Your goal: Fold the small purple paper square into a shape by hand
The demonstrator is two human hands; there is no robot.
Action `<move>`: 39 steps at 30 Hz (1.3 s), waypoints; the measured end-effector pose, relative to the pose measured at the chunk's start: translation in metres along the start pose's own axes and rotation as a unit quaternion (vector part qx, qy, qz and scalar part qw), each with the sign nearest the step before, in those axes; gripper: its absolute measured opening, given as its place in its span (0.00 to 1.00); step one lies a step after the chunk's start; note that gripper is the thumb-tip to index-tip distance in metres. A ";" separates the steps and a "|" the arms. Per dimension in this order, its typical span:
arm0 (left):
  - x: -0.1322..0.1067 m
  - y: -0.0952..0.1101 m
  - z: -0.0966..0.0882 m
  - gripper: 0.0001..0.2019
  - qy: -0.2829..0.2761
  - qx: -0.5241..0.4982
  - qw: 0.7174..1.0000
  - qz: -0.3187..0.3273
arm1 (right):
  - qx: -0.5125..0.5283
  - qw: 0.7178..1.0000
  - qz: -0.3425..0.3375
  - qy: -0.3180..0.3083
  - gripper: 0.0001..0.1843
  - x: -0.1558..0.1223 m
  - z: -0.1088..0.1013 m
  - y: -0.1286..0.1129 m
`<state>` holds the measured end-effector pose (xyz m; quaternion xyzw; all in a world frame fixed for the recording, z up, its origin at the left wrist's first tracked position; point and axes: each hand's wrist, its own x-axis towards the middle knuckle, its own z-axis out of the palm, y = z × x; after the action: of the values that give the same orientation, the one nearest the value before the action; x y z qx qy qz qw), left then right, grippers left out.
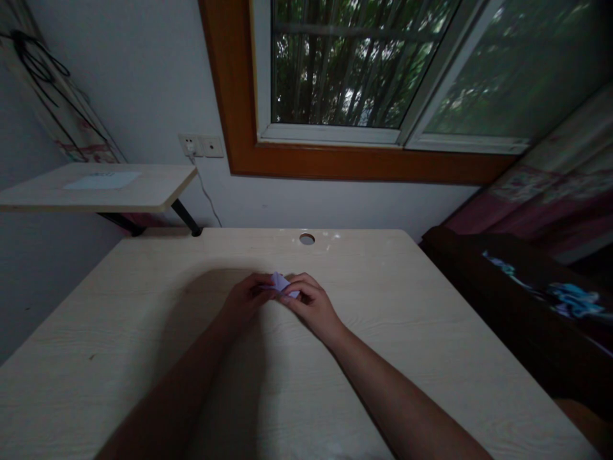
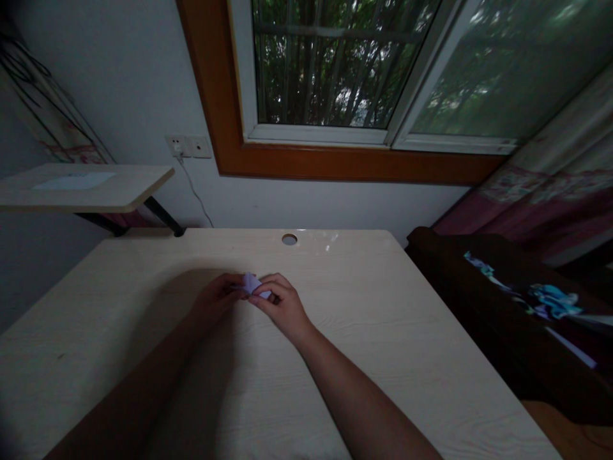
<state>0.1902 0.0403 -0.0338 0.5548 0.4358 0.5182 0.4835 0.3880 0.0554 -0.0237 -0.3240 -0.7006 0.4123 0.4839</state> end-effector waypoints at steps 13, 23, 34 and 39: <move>-0.001 0.008 0.002 0.14 0.025 -0.041 0.999 0.007 | -0.024 0.999 0.003 0.041 0.05 -0.003 -0.003 0.005; 0.002 0.010 -0.001 0.08 0.074 0.061 0.995 -0.025 | -0.035 0.997 -0.002 0.071 0.07 -0.002 -0.004 0.001; 0.002 0.005 -0.004 0.11 0.085 -0.004 0.996 -0.020 | 0.015 0.996 0.026 0.080 0.06 -0.002 -0.005 0.004; 0.001 0.010 -0.003 0.10 0.081 -0.018 0.996 -0.015 | 0.091 0.990 0.069 0.085 0.07 -0.003 -0.003 0.011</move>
<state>0.1870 0.0404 -0.0237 0.4952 0.4724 0.5621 0.4645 0.3921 0.0580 -0.0339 -0.3602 -0.5923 0.4775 0.5399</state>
